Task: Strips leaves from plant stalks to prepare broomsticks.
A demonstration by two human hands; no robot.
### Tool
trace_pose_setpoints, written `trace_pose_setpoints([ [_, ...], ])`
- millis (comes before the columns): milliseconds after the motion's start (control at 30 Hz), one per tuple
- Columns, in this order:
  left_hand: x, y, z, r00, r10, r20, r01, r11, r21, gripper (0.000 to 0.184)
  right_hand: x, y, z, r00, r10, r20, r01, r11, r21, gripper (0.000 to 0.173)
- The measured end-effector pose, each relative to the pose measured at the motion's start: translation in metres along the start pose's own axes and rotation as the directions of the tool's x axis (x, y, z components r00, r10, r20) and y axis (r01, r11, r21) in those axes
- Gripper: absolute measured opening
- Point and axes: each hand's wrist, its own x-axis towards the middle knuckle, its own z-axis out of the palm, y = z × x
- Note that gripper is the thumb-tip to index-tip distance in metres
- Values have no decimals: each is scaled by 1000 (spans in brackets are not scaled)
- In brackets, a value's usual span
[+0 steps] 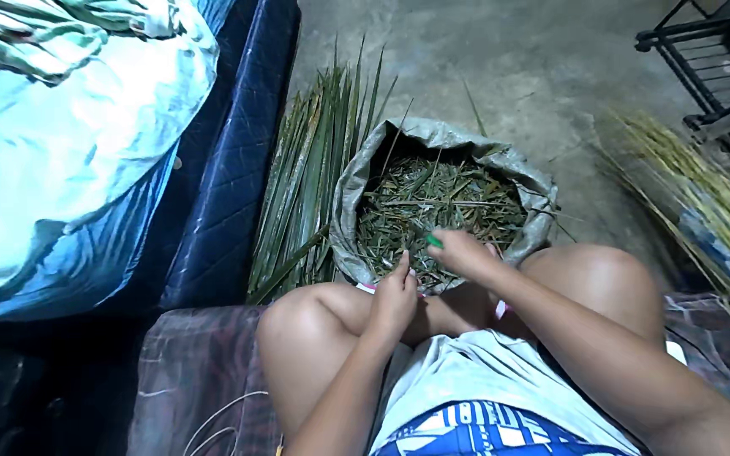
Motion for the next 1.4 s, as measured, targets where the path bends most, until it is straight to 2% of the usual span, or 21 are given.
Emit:
trace_pose_setpoints([
  [67, 0, 0, -2, 999, -13, -37, 12, 1000, -15, 44, -17, -6, 16, 985, -93, 146, 85, 995, 61, 30],
  [133, 0, -2, -2, 998, -16, -62, 15, 1000, -26, 46, -24, -11, 28, 976, -119, 181, 108, 992, 69, 28],
  [200, -1, -2, 0, 998, -6, -68, 5, 1000, -20, 38, -22, -13, 25, 991, -75, 114, 81, 995, -51, 31],
  [300, -3, 0, 1, 1000, 19, -6, -19, 1000, -16, 47, -2, -7, 8, 998, 45, -43, -52, 981, -188, 36],
  [400, -4, 2, 4, 999, 30, 17, -30, 999, -22, 47, 19, 9, -6, 967, 124, -221, -158, 977, -145, 33],
  [433, -5, 3, 5, 999, 30, 17, -30, 999, -23, 47, 21, 11, -10, 961, 140, -239, -170, 979, -113, 33],
  [500, -3, 2, 4, 1000, 23, 0, -23, 999, -32, 47, 13, 6, -13, 981, 105, -163, -113, 993, -43, 32],
  [567, -1, 1, 1, 1000, 11, -21, -11, 1000, -28, 46, -5, -1, -3, 999, 0, 39, -1, 1000, 25, 31],
  [633, -2, 3, -2, 999, -7, -48, 6, 1000, -9, 41, -19, -6, 13, 976, -90, 198, 76, 994, 79, 29],
  [667, -2, 2, -2, 998, -7, -59, 8, 1000, 4, 40, -23, -9, 20, 970, -100, 221, 82, 993, 87, 28],
  [733, -3, 0, -1, 997, 3, -72, -2, 1000, 9, 38, -24, -13, 24, 984, -61, 168, 61, 998, 0, 29],
  [800, -3, -1, 0, 998, 31, -50, -32, 999, -2, 43, -16, -13, 18, 997, 0, 83, 10, 993, -117, 32],
  [933, -1, 2, 3, 998, 55, -32, -53, 998, 43, 48, 7, -9, 5, 996, 79, -49, -88, 973, -212, 37],
  [1100, 0, 5, 4, 997, 56, -57, -49, 993, 112, 48, 12, -16, 11, 984, 107, -144, -142, 956, -258, 35],
  [1233, -8, 8, 6, 998, 47, -37, -39, 981, 188, 49, 24, 7, -3, 953, 192, -236, -227, 965, -130, 33],
  [1300, -9, 7, 7, 997, 55, -51, -45, 981, 189, 49, 23, 12, -12, 967, 183, -180, -197, 979, -61, 34],
  [1400, -6, 6, 4, 996, 59, -69, -47, 986, 163, 49, -1, 0, -3, 997, 39, 67, -41, 999, 25, 32],
])
